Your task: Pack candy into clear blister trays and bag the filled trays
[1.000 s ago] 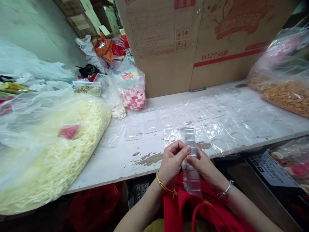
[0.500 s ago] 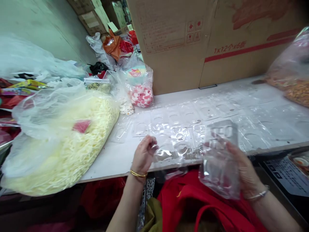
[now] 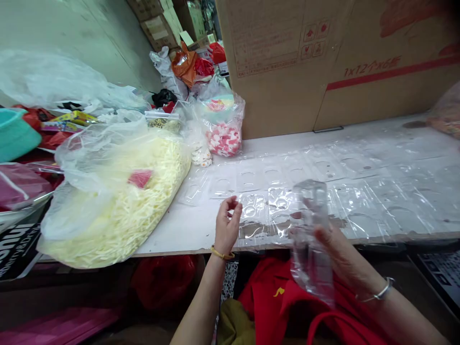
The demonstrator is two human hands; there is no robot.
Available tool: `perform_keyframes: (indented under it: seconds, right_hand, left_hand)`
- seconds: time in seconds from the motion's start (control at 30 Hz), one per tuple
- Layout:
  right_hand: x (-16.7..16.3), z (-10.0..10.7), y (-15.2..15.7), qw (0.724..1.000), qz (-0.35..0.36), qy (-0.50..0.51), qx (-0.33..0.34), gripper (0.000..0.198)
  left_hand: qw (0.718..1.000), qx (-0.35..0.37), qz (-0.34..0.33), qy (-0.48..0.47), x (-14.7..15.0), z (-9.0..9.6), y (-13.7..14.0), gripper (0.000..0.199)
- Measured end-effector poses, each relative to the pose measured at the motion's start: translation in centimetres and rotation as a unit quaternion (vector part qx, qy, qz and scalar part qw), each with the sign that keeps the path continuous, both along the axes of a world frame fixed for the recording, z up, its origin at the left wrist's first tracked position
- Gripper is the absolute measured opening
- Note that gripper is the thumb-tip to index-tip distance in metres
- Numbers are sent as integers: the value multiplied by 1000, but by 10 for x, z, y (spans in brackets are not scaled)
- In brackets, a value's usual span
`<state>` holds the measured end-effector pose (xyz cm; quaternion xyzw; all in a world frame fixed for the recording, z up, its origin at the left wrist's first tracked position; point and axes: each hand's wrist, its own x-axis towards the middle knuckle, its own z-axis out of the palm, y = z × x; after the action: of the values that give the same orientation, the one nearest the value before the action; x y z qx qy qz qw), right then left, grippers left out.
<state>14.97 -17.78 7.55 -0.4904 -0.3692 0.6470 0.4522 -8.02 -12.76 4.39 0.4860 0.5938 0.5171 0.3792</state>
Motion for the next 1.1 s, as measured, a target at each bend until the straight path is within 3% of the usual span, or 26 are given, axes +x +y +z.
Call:
perform_keyframes:
  seconds: [0.1,0.17,0.27,0.47,0.63,0.8,0.93,1.0,1.1]
  right_hand:
    - [-18,-2,4,996,65,-40,44,78]
    - [-27,-5,6,994,79,-47,55,87]
    - [-33,-9,7,994,69,-52,60,92]
    - [-31,-8,6,995,63,-52,48,86]
    - [-34,-1,3,995,87,33,33,55]
    - [-42,10,-1,989,83,118,-10,43]
    - [-32,11,-2,978,33,174,-105,39]
    - [-18,11,-1,972,-27,189,-134,43]
    - [3,15,4,967,-56,201,-144,54]
  left_hand:
    - [973,-41,-206,-100,25,44,-28,28]
    - [948,-67,-266,-159,42,61,-40,23]
    - [938,-90,-239,-233,61,66,-44,19]
    - [936,-85,-153,-305,74,55,-42,23]
    - [904,-110,-114,-398,79,54,-45,30]
    - [877,-132,-105,-451,82,50,-46,32]
    - [910,-82,-50,-403,50,48,-36,26]
    - [926,-33,-3,-375,9,47,-28,20]
    - [933,-73,4,-353,-69,40,-17,16]
